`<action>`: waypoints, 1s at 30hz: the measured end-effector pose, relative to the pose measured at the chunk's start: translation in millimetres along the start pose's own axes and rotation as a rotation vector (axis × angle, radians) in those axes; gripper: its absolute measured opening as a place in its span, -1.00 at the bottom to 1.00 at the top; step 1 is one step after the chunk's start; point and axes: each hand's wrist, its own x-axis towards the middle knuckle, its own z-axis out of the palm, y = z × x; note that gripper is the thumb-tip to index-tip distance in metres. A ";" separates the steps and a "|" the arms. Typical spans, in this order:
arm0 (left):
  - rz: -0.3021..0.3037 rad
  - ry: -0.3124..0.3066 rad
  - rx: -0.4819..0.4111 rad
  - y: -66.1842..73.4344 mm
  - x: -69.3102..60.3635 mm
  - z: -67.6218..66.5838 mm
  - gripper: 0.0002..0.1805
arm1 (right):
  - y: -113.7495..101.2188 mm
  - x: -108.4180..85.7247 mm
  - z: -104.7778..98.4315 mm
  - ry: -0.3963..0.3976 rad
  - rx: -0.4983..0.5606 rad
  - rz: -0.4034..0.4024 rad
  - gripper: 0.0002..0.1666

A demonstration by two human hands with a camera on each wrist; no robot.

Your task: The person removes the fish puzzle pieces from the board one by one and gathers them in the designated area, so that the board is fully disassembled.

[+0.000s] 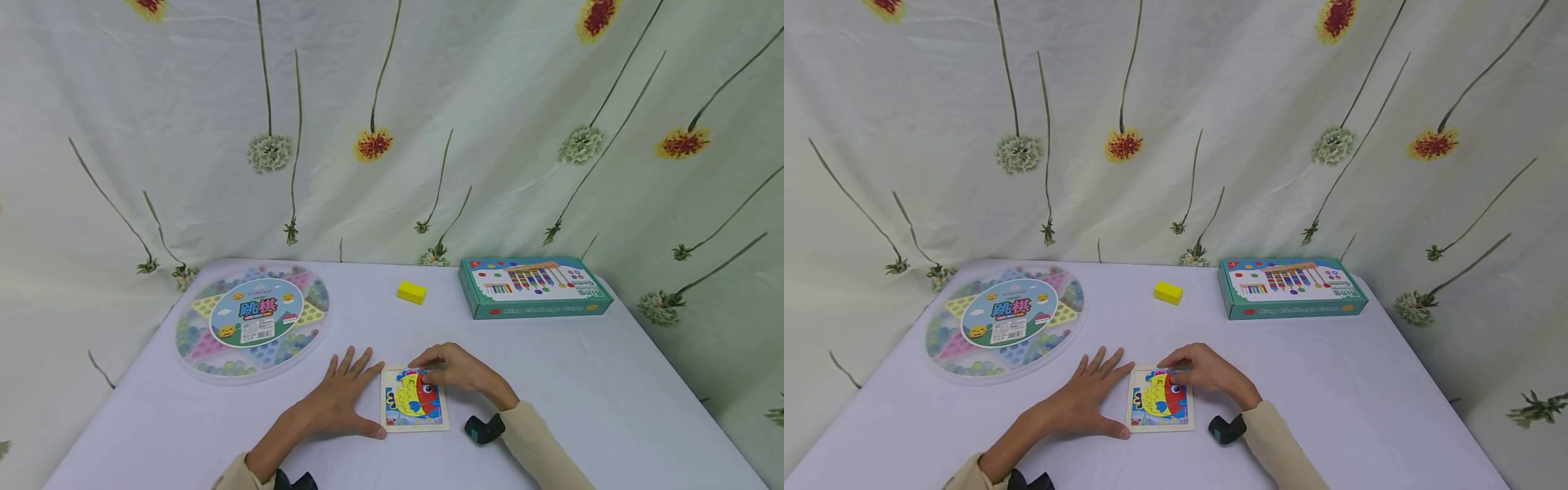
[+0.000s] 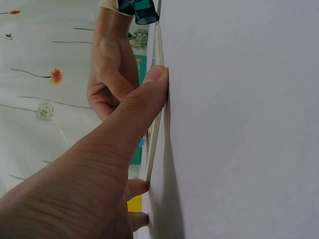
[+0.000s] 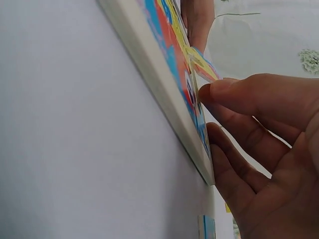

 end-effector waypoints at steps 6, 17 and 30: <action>-0.003 -0.003 0.001 -0.1 0.6 0.3 0.23 | 0.9 0.1 -0.5 0.002 0.052 0.016 -0.69; 0.001 -0.001 0.000 -0.2 0.5 0.8 0.23 | 6.0 1.0 -1.3 -0.004 0.099 0.026 -0.68; 0.001 0.001 0.003 -0.4 0.5 0.6 0.24 | 10.1 -5.2 -13.1 0.037 0.178 0.014 -0.67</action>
